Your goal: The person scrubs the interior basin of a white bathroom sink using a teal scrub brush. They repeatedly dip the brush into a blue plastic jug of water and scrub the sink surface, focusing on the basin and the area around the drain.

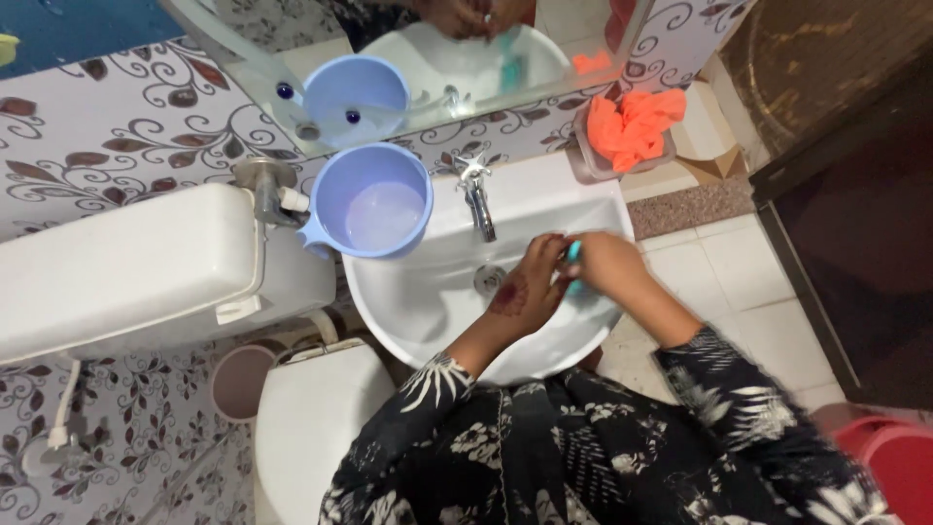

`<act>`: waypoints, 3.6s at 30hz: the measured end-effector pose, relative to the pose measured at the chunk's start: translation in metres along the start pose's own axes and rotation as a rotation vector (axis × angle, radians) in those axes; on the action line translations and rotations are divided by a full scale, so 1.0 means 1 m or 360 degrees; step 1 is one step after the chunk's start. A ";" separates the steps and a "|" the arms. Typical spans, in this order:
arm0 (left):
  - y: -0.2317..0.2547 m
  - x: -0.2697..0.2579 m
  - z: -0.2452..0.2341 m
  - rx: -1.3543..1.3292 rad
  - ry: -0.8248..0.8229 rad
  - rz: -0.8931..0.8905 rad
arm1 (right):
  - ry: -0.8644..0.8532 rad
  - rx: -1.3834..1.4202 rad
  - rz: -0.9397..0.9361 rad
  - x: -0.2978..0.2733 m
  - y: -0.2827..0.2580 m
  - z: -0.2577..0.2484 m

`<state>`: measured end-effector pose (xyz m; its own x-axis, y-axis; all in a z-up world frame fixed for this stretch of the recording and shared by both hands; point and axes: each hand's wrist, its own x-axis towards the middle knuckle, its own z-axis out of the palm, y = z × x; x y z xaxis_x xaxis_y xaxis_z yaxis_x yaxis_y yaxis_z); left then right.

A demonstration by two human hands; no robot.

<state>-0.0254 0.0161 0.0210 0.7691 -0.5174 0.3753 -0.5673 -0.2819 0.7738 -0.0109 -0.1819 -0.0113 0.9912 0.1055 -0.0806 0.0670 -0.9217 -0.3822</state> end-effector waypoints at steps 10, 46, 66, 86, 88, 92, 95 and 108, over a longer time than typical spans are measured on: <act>0.020 -0.009 -0.004 0.0196 -0.0057 0.0077 | -0.0058 0.0321 0.0075 -0.019 -0.003 -0.012; 0.035 -0.021 -0.021 0.0100 0.0074 0.0116 | 0.0610 0.0185 -0.0327 -0.052 -0.047 0.014; 0.020 -0.007 -0.018 0.0168 -0.0058 -0.0312 | 0.0135 0.0366 -0.0191 -0.017 -0.025 0.027; 0.016 -0.013 -0.020 0.0258 0.0133 -0.0542 | -0.0253 0.0156 -0.0283 0.008 -0.033 0.022; 0.012 -0.007 -0.014 0.0207 0.0229 -0.0420 | 0.0015 0.0438 -0.0370 0.013 -0.032 0.034; 0.017 -0.009 -0.017 0.0454 0.0067 -0.0464 | 0.0000 0.0570 -0.0367 0.005 -0.031 0.043; 0.027 -0.016 -0.024 0.0446 0.0052 -0.0484 | -0.0196 0.0552 -0.0385 -0.003 -0.021 0.028; 0.006 -0.012 -0.024 0.0219 0.0184 -0.0382 | -0.0258 0.0461 -0.0324 0.019 -0.018 0.037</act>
<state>-0.0309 0.0400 0.0337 0.9100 -0.3296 0.2517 -0.3937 -0.4962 0.7738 0.0021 -0.1493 -0.0396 0.9283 0.3546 -0.1119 0.2025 -0.7345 -0.6476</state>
